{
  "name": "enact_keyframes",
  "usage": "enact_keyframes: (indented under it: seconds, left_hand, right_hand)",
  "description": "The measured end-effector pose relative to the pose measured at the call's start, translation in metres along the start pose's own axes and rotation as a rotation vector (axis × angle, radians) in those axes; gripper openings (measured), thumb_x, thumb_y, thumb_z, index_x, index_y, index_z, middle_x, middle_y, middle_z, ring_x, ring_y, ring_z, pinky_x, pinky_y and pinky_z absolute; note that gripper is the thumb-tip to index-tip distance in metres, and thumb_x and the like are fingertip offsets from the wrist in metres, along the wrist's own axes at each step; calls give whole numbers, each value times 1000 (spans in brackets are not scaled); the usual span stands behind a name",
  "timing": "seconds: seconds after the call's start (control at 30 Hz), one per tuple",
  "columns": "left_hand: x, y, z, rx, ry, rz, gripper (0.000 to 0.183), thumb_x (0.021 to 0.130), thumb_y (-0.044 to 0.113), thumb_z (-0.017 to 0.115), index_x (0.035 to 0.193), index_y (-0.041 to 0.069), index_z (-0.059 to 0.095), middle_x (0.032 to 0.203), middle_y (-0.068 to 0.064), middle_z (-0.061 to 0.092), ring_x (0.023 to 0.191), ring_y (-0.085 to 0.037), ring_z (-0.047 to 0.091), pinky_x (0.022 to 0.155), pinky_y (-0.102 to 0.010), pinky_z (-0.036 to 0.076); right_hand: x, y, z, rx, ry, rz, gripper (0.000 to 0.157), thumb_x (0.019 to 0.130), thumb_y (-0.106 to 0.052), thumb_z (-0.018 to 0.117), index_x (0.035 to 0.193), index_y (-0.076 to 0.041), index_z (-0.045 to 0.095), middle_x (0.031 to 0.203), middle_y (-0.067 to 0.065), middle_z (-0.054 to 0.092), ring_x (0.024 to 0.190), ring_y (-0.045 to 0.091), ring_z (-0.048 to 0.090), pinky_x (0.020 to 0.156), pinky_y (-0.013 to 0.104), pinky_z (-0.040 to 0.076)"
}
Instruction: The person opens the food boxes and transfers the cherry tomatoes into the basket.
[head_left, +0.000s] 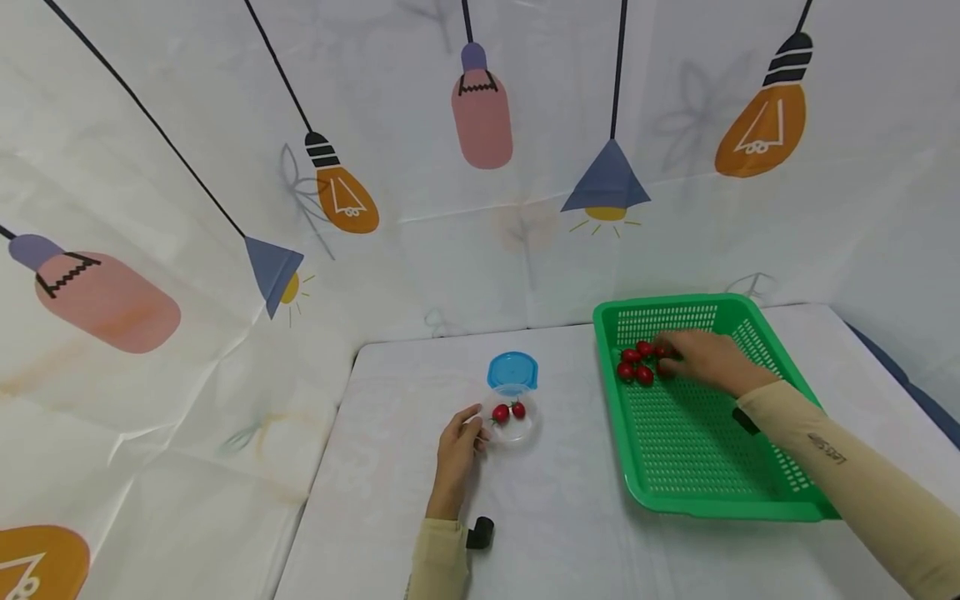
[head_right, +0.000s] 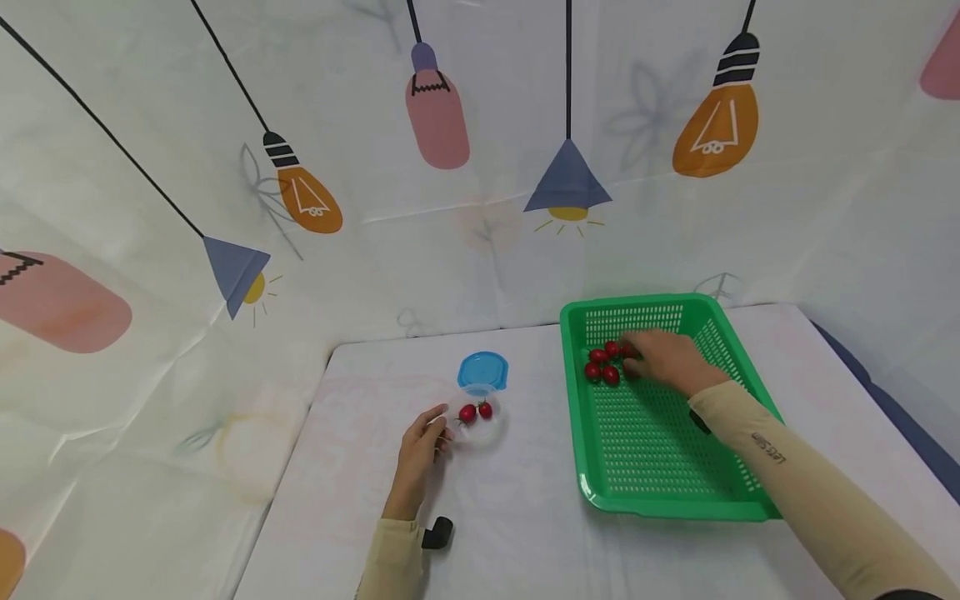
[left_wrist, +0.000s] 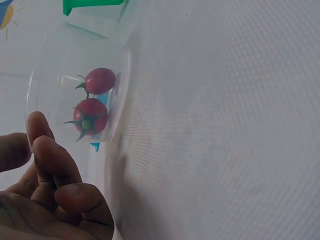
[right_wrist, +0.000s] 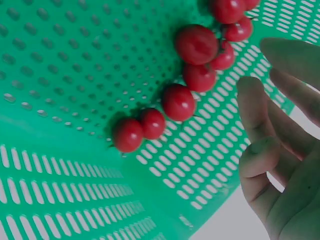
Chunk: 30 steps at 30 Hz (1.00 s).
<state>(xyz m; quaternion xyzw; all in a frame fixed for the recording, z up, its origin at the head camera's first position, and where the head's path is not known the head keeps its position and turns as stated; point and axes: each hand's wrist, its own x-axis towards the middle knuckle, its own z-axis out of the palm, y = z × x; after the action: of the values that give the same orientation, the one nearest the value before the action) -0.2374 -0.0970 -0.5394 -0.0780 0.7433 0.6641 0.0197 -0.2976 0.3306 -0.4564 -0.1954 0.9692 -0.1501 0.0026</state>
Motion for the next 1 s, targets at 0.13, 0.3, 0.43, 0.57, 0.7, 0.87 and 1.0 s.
enact_keyframes:
  seconds: [0.13, 0.3, 0.43, 0.57, 0.7, 0.87, 1.0]
  left_hand:
    - [1, 0, 0, -3, -8, 3, 36, 105, 19, 54, 137, 3, 60, 85, -13, 67, 75, -21, 57, 70, -27, 49]
    - [2, -1, 0, -6, -21, -5, 38, 106, 15, 52, 139, -2, 56, 90, -24, 67, 78, -30, 59, 72, -31, 49]
    - [2, -1, 0, 7, -20, 0, 38, 106, 15, 52, 139, -3, 56, 91, -25, 67, 78, -31, 59, 72, -31, 49]
    - [-1, 0, 0, 16, -8, 5, 36, 106, 19, 53, 137, 2, 59, 88, -17, 68, 75, -22, 58, 71, -28, 48]
    - [-2, 0, -1, 11, -1, 7, 34, 105, 21, 54, 135, 6, 61, 86, -12, 68, 74, -20, 57, 72, -27, 49]
    - [-2, 1, -1, 2, -3, 13, 34, 105, 21, 54, 135, 6, 61, 86, -11, 68, 75, -21, 57, 72, -28, 49]
    - [-2, 0, -2, 3, -5, 19, 36, 105, 21, 54, 136, 4, 60, 87, -14, 68, 76, -22, 58, 71, -27, 49]
  right_hand:
    - [3, -6, -5, 2, 66, -26, 32, 94, -16, 71, 124, -6, 68, 113, 15, 71, 89, 26, 67, 62, 41, 53]
    - [6, -15, -5, 35, 117, -45, 31, 97, -19, 69, 126, -8, 67, 115, 12, 72, 96, 28, 68, 67, 43, 54]
    - [6, -27, -7, 77, 139, -55, 33, 97, -19, 69, 127, -8, 66, 116, 12, 72, 100, 32, 68, 74, 48, 55]
    - [6, -42, -10, 93, 173, -74, 36, 97, -24, 69, 129, -8, 66, 116, 11, 72, 101, 30, 68, 78, 49, 55]
    - [8, -57, -13, 105, 203, -86, 38, 97, -25, 70, 130, -7, 66, 118, 11, 72, 100, 28, 69, 79, 48, 55]
    - [10, -74, -15, 150, 195, -85, 37, 96, -22, 71, 130, -7, 65, 115, 10, 73, 87, 19, 71, 72, 43, 55]
    - [11, -85, -16, 173, 185, -89, 37, 96, -20, 71, 130, -8, 65, 115, 9, 72, 83, 15, 70, 68, 39, 55]
